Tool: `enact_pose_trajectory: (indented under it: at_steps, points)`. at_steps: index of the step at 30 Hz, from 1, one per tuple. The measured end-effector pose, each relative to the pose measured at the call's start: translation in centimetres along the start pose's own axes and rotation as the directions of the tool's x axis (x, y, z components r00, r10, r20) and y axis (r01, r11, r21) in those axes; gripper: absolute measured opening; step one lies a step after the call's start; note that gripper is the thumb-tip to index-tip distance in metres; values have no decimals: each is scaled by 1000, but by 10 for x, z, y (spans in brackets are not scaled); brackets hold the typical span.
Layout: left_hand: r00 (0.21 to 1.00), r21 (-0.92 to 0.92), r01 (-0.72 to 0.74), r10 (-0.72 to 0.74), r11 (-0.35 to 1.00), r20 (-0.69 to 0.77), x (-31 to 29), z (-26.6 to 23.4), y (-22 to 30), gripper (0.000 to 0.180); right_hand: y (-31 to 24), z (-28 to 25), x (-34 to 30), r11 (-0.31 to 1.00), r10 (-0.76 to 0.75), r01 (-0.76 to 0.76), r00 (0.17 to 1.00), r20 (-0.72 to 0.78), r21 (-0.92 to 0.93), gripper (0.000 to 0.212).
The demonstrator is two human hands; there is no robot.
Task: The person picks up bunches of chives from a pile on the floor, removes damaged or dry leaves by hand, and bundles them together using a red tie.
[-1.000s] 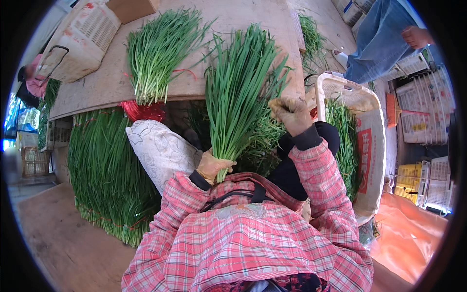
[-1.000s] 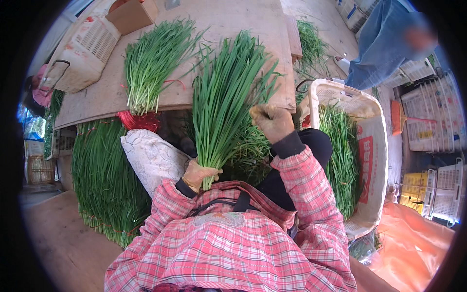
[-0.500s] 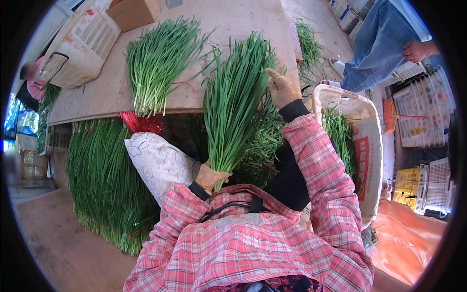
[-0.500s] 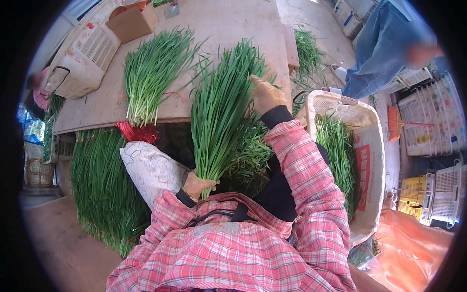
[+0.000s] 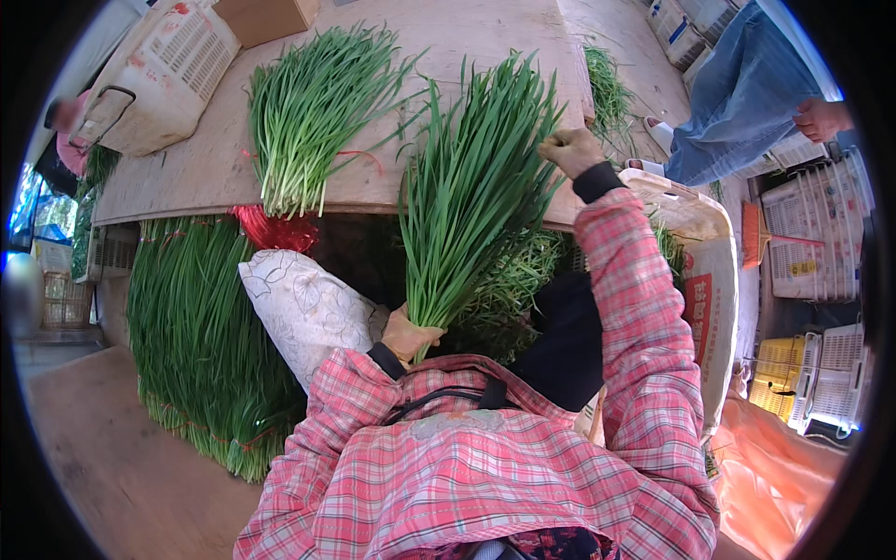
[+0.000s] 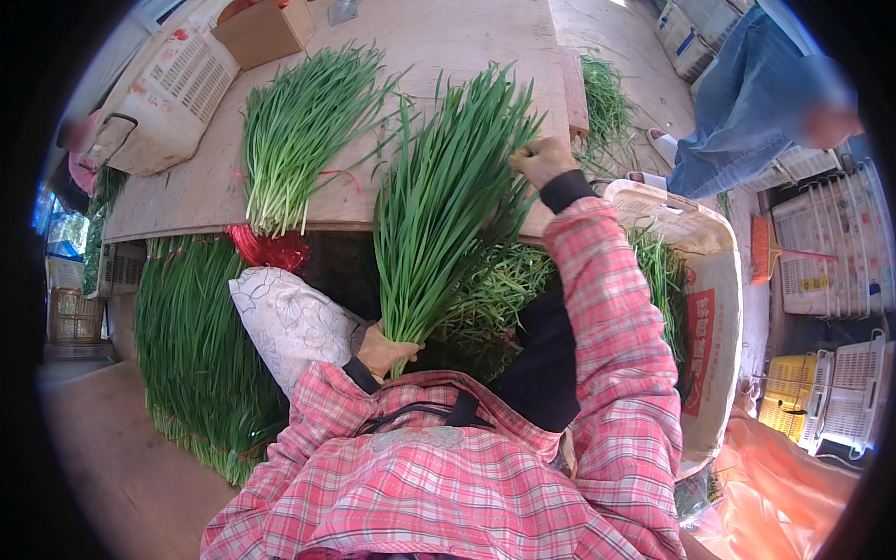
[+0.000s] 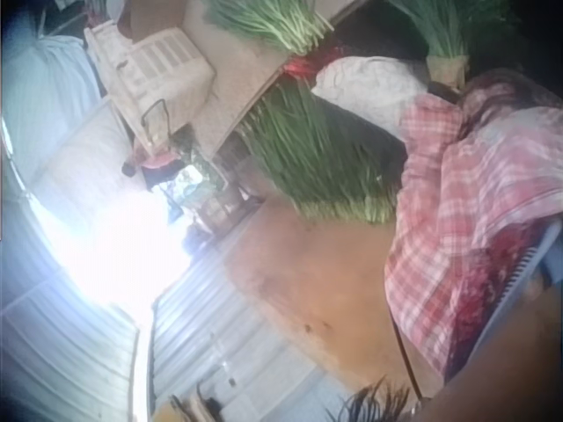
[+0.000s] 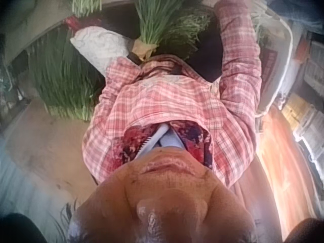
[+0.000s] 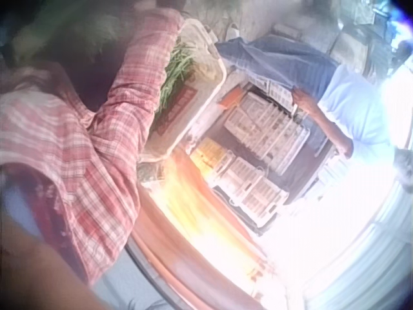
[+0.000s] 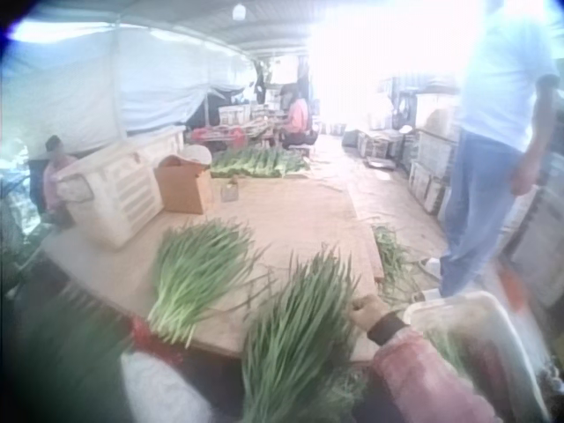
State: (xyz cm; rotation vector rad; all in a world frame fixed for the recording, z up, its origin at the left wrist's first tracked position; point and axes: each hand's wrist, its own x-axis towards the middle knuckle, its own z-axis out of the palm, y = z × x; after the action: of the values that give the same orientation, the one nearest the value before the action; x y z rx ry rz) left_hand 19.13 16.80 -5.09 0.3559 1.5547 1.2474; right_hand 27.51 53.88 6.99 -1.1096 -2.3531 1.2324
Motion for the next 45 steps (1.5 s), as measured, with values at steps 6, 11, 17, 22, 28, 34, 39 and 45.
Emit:
enact_pose_trajectory:
  at_steps: [6,11,17,22,28,34,39,45]
  points:
    - [1000,-95,-17,20,995,25,-2,1,-1,33,-1,-80,-40,796,-178,123,983,-35,-593,23]
    - [999,-83,16,-14,996,29,-9,6,11,38,54,-20,-120,827,61,85,969,239,-556,20]
    - [999,-10,-17,16,1000,-32,-10,8,6,41,-36,71,-171,904,-312,377,904,293,-203,21]
    - [996,-26,-56,54,998,-72,-18,14,15,39,-109,104,-76,780,-588,490,787,-187,-389,23]
    - [996,-21,-67,66,998,-68,-8,13,3,41,-100,136,15,772,-174,103,983,-53,-627,30]
    - [999,-73,-53,52,996,-9,-11,11,6,40,-57,48,13,945,-268,264,963,9,-194,21]
    - [999,27,-53,53,998,13,-18,13,23,40,-59,-34,-45,746,-174,521,753,634,-415,21]
    - [999,-139,-24,21,990,-28,-21,11,17,47,-123,39,-1,812,-360,322,933,18,-487,40]
